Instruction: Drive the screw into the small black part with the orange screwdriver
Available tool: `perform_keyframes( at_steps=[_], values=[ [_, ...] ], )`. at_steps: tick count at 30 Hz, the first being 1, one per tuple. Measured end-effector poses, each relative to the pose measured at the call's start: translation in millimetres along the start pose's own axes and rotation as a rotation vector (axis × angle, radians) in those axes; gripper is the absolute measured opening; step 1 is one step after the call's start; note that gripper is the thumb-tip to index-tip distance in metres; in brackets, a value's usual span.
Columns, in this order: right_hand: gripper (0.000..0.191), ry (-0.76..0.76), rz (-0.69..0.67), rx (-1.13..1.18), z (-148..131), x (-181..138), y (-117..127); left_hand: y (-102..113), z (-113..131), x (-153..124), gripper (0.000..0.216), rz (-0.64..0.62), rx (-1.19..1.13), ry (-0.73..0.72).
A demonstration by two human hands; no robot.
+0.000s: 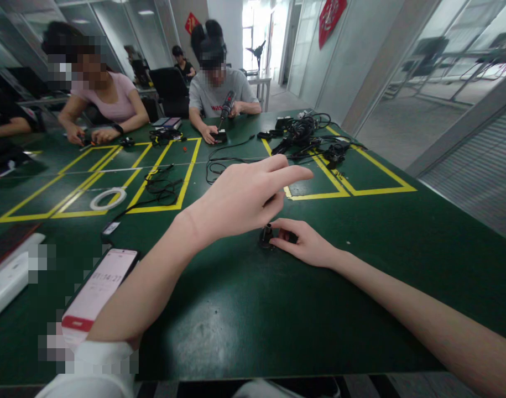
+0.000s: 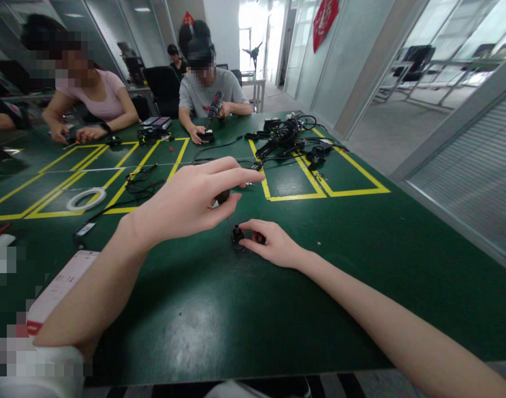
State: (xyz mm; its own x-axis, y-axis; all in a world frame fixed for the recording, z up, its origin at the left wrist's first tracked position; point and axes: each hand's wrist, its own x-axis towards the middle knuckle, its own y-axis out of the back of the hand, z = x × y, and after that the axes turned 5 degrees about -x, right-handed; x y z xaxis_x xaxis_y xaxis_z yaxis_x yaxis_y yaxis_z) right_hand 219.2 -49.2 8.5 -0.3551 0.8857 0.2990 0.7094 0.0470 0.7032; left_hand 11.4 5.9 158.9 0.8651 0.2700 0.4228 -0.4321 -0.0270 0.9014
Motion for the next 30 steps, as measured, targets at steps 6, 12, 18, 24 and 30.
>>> perform_keyframes(
  at_steps=[6,12,18,24,30],
  values=[
    [0.024,-0.002,-0.006,0.009,0.6,-0.2,-0.4,-0.6,-0.9,-0.5,0.039,-0.008,-0.029,-0.048],
    [0.024,0.006,0.006,0.023,0.7,-0.1,-0.7,-2.2,-0.4,-0.4,0.041,0.013,0.003,-0.031],
    [0.021,0.005,-0.008,0.015,0.5,0.1,0.1,-1.8,1.4,1.4,0.04,0.0,-0.017,-0.044],
    [0.023,-0.002,-0.003,0.019,0.0,0.3,0.3,-1.7,1.6,0.8,0.037,-0.01,-0.001,-0.017],
    [0.02,0.002,-0.006,0.034,-0.4,0.7,0.2,-1.4,0.9,1.3,0.043,0.004,-0.024,-0.073]
  ],
)
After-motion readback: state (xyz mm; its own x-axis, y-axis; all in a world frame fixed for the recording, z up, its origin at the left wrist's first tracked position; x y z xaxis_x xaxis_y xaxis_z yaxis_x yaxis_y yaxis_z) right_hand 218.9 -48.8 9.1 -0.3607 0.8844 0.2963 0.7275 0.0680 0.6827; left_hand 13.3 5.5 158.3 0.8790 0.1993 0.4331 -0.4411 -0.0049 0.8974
